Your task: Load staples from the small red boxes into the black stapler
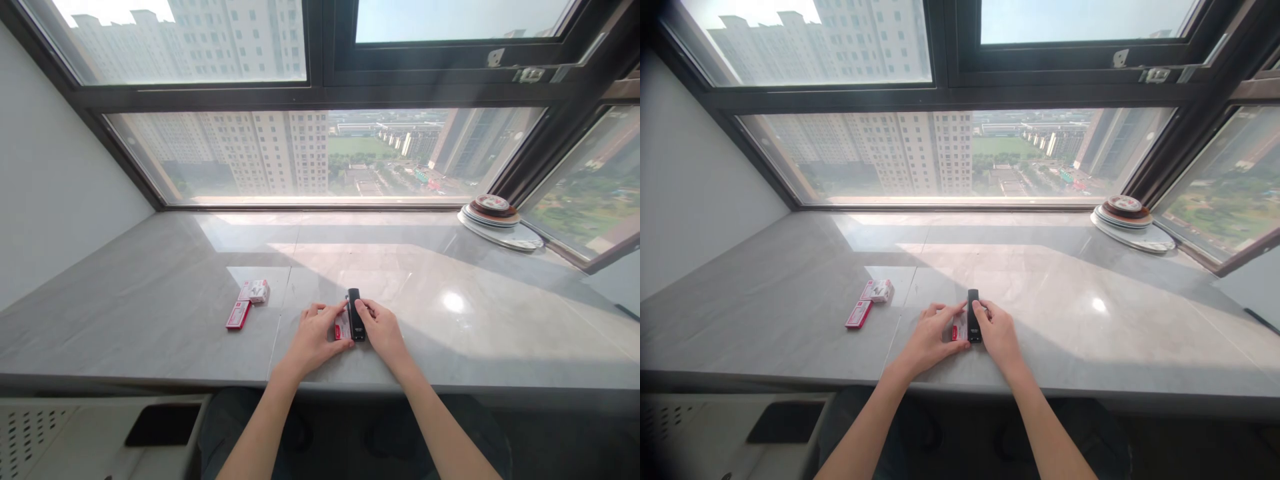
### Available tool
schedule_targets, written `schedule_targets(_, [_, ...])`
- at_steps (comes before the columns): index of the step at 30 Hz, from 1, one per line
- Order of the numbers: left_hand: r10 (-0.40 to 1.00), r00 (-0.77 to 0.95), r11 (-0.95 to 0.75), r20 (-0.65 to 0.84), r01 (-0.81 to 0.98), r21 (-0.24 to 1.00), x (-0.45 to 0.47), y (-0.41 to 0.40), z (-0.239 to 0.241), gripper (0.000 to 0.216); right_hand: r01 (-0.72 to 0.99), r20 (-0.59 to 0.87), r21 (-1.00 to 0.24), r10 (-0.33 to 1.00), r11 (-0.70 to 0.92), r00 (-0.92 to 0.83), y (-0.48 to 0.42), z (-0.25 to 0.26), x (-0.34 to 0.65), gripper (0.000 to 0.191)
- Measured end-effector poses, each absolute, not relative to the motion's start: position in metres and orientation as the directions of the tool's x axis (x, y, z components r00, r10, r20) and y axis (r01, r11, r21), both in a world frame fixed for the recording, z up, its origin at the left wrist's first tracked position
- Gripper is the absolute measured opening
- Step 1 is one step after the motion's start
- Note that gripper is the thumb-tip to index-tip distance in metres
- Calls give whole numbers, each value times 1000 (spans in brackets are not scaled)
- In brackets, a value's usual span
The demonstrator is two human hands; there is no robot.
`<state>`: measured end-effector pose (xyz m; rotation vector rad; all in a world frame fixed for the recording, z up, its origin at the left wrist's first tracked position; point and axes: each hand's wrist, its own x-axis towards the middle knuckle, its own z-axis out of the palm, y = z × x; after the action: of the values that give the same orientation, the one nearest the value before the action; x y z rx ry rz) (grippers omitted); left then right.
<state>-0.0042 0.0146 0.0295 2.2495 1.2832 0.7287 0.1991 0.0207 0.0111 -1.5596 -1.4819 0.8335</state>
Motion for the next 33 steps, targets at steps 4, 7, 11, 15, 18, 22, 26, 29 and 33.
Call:
schedule_targets(4, [879, 419, -464, 227, 643, 609, -4, 14, 28, 84, 479, 93, -877, 990, 30, 109, 18, 11, 198, 58])
schedule_targets(7, [882, 414, -459, 227, 641, 614, -4, 14, 28, 86, 507, 108, -861, 989, 42, 101, 15, 13, 197, 54])
schedule_targets(11, [884, 412, -452, 219, 642, 619, -5, 14, 28, 87, 511, 124, -857, 989, 66, 81, 13, 16, 196, 50])
schedule_targets(15, [886, 409, -452, 219, 652, 609, -6, 14, 27, 87, 485, 131, -872, 987, 70, 92, 12, 16, 195, 50])
schedule_targets(18, [882, 415, -460, 222, 659, 595, -6, 14, 26, 87, 472, 139, -879, 984, 71, 111, 13, 13, 195, 51])
schedule_targets(22, [866, 440, -488, 236, 645, 588, -2, 12, 30, 86, 440, 155, -895, 978, 79, 138, 14, 11, 196, 56])
schedule_targets(26, [913, 225, -391, 340, 718, 576, -16, 9, 38, 47, 389, 147, -918, 975, 73, 164, 13, 11, 197, 62])
schedule_targets(29, [853, -270, -25, 447, 834, 551, -57, 10, 38, 32, 350, 132, -935, 974, 61, 182, 13, 12, 197, 61])
schedule_targets(33, [724, -572, 383, 384, 798, 466, -131, 11, 30, 59, 328, 119, -943, 978, 57, 173, 15, 11, 198, 60])
